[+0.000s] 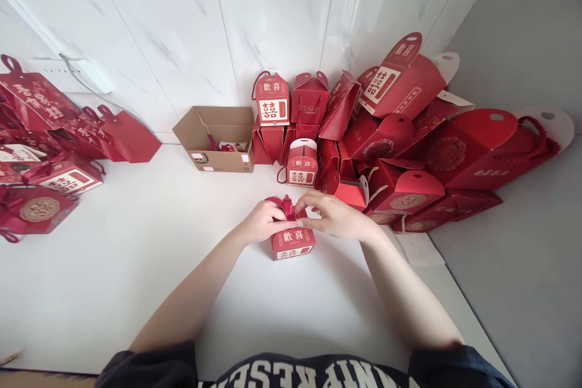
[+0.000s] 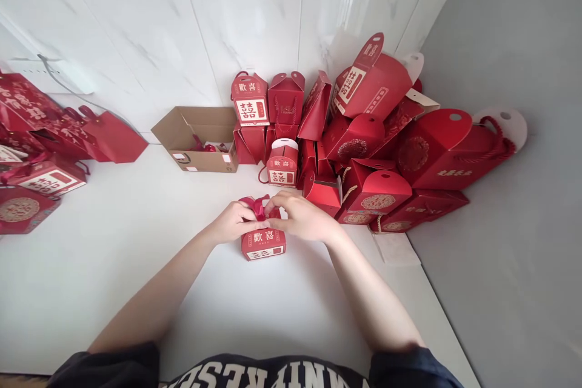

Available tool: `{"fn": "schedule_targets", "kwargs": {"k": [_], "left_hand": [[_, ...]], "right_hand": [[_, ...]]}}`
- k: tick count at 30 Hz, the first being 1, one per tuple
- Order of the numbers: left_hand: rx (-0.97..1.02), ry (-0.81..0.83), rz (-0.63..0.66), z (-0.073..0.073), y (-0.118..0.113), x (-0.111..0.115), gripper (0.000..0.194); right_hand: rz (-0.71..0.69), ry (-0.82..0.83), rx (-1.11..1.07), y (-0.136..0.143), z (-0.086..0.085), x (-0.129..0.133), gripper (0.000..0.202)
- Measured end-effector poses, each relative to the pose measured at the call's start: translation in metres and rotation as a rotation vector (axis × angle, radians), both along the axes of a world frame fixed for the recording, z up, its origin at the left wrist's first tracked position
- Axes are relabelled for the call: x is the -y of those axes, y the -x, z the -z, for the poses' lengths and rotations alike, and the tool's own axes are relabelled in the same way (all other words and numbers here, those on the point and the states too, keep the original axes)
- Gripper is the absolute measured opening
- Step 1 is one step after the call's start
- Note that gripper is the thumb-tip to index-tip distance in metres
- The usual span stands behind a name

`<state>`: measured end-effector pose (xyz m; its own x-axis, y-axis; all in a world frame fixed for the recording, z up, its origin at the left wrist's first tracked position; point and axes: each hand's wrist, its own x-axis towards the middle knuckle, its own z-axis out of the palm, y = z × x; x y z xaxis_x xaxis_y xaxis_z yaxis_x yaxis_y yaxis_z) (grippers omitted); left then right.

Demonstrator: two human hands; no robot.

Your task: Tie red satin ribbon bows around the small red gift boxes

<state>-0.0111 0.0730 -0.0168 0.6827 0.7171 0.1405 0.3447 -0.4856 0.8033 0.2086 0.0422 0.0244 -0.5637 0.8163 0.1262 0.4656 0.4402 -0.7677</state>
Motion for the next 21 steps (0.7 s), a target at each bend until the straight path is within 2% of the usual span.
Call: {"fn": "schedule_targets", "kwargs": {"k": [4, 7, 10, 13, 16, 19, 21], "left_hand": [[0.001, -0.026, -0.022, 0.004, 0.000, 0.000, 0.042], [0.013, -0.016, -0.031, 0.004, 0.000, 0.001, 0.035], [0.014, 0.038, -0.010, 0.005, 0.000, 0.002, 0.041], [0.021, -0.019, -0.023, 0.006, -0.001, 0.002, 0.048], [0.014, -0.075, -0.034, 0.005, -0.002, 0.002, 0.049], [0.004, -0.055, -0.027, 0.003, -0.003, 0.003, 0.042], [0.001, -0.033, -0.041, 0.002, -0.003, 0.004, 0.037]], "right_hand": [[0.023, 0.074, -0.187, 0.010, 0.018, -0.008, 0.015], [0.032, 0.154, -0.322, 0.014, 0.024, -0.011, 0.011], [0.010, 0.322, -0.501, 0.015, 0.027, -0.012, 0.014], [0.039, 0.420, -0.681, 0.017, 0.029, -0.014, 0.020], [0.112, 0.481, -0.823, 0.018, 0.027, -0.017, 0.022], [0.171, 0.543, -0.950, 0.010, 0.016, -0.014, 0.023], [0.113, 0.545, -0.977, 0.000, 0.004, -0.006, 0.025]]}}
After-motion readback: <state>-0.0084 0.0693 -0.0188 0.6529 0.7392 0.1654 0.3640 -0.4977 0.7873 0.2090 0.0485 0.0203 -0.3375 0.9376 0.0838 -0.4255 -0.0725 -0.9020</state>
